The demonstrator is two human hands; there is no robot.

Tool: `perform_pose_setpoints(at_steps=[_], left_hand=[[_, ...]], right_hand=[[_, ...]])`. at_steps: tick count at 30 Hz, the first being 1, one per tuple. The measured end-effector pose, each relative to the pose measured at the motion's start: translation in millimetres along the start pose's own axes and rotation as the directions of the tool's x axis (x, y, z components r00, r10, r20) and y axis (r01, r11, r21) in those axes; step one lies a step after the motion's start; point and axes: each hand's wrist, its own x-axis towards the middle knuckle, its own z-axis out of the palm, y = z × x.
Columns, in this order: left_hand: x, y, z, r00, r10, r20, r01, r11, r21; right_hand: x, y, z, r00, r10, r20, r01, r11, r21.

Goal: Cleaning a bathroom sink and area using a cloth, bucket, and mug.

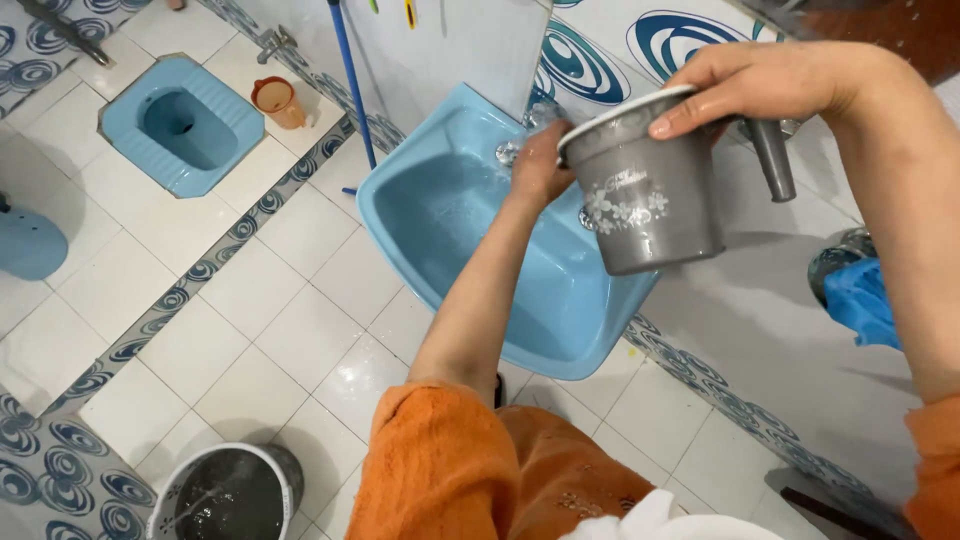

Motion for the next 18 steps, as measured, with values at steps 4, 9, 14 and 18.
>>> perform_pose_setpoints(at_steps=[4,9,14,18], left_hand=[[27,-26,14,0.965,-0.173,0.198,0.207,0.964,-0.166],[49,-54,39,0.755,-0.357,0.549,0.581,0.753,-0.309],[29,-40,19,0.604,-0.342,0.720,0.767,0.496,-0.407],[-5,-1,2,0.757,-0.385,0.527,0.636,0.254,-0.729]], right_hand=[[11,37,-3,0.992,-0.060,-0.110,0.079,0.982,0.172],[15,99,17,0.955,-0.232,-0.184,0.294,0.664,0.688],[8,146,56,0.927,-0.182,-0.328,0.374,0.524,0.765],[-3,139,90,0.889,-0.101,-0.446,0.452,0.348,0.822]])
